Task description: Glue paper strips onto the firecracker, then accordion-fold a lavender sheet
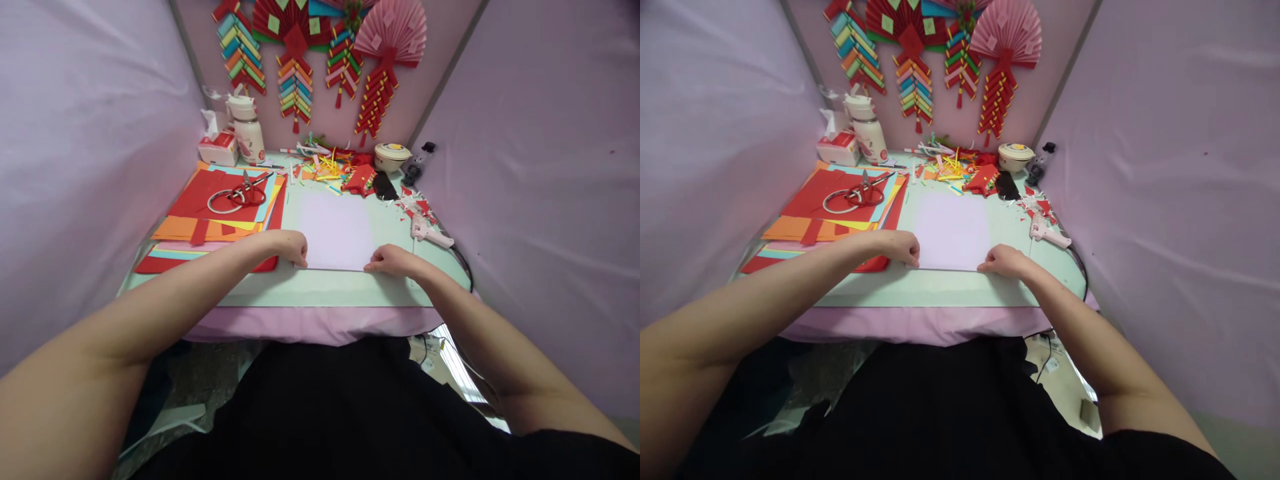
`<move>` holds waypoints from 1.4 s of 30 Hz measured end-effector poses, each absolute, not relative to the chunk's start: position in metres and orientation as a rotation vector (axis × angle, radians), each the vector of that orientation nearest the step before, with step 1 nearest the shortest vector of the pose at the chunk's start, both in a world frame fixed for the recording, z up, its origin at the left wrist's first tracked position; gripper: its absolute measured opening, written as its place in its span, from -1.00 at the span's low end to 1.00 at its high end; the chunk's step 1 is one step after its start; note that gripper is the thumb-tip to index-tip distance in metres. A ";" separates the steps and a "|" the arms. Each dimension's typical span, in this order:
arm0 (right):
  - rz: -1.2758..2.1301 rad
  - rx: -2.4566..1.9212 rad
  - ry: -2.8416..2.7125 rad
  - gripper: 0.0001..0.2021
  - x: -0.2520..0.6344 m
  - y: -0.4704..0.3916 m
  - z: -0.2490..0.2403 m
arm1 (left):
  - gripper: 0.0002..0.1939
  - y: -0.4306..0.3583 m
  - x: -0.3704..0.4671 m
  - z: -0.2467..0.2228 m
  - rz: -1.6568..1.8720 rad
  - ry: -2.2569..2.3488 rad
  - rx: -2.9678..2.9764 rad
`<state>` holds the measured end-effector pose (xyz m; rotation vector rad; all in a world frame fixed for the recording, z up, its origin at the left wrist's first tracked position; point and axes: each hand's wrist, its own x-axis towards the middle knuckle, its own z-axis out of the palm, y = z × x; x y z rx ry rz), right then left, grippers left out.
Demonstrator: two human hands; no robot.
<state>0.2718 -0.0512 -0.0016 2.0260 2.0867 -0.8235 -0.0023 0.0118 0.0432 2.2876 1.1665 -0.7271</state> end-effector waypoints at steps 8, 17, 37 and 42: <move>-0.879 2.028 2.085 -0.64 0.270 -0.052 0.002 | -0.61 0.013 -0.001 0.046 -0.789 1.128 2.327; -0.918 2.018 2.115 -0.69 0.268 -0.057 0.012 | -0.58 0.021 -0.004 0.042 -0.774 1.111 2.292; -1.073 2.085 2.391 -0.79 0.238 -0.063 0.000 | -0.65 0.005 0.010 0.038 -0.415 1.043 2.268; -1.136 2.107 2.361 -0.79 0.241 -0.062 0.000 | -0.72 0.004 0.023 0.019 -0.352 1.101 2.344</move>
